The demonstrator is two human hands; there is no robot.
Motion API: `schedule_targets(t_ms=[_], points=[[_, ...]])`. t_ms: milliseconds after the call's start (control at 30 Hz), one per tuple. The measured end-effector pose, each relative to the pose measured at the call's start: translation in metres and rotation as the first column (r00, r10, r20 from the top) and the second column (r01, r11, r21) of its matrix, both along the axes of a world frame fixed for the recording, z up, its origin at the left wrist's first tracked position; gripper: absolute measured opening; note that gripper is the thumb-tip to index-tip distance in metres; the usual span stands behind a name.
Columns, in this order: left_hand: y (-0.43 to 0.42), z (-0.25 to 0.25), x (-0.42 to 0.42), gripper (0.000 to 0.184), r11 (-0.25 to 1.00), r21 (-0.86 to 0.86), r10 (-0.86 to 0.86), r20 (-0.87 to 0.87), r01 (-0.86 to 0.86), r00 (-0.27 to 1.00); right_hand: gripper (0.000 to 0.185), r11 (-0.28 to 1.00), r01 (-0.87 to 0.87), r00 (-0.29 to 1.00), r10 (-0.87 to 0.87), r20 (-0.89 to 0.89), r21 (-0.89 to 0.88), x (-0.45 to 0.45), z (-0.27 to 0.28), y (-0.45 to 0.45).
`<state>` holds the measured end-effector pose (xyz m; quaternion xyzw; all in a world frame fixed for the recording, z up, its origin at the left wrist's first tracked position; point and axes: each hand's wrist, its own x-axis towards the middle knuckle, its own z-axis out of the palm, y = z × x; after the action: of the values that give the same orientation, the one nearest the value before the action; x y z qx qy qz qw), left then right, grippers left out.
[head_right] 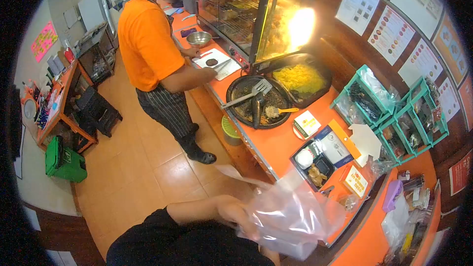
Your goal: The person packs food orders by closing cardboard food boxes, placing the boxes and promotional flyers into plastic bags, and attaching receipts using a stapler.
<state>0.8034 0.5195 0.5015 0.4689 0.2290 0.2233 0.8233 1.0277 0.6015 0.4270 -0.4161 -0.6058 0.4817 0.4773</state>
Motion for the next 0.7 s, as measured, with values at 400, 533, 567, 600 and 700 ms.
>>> schedule_targets(t_ms=[400,533,567,600,700], points=[[0.03,-0.087,-0.131,0.069,0.864,-0.347,0.504,0.563,-0.366,0.655,0.035,0.945,-0.242,0.967,0.218,-0.13,-0.218,0.026,-0.019,0.011],[0.078,-0.063,-0.152,0.057,0.863,-0.171,0.496,0.469,-0.475,0.731,0.037,0.919,-0.325,0.941,0.29,-0.175,-0.224,0.056,-0.014,0.034],[0.091,-0.071,-0.156,0.057,0.862,-0.171,0.497,0.465,-0.476,0.733,0.038,0.918,-0.334,0.936,0.295,-0.194,-0.215,0.059,-0.014,0.039],[0.109,-0.094,-0.163,0.056,0.851,0.063,0.522,0.011,-0.522,0.853,0.038,0.921,-0.333,0.934,0.292,-0.207,-0.204,0.058,-0.016,0.046],[0.138,-0.156,-0.174,0.06,0.763,0.524,0.611,-0.393,-0.378,0.688,0.039,0.935,-0.312,0.934,0.269,-0.236,-0.167,0.044,-0.025,0.069]])
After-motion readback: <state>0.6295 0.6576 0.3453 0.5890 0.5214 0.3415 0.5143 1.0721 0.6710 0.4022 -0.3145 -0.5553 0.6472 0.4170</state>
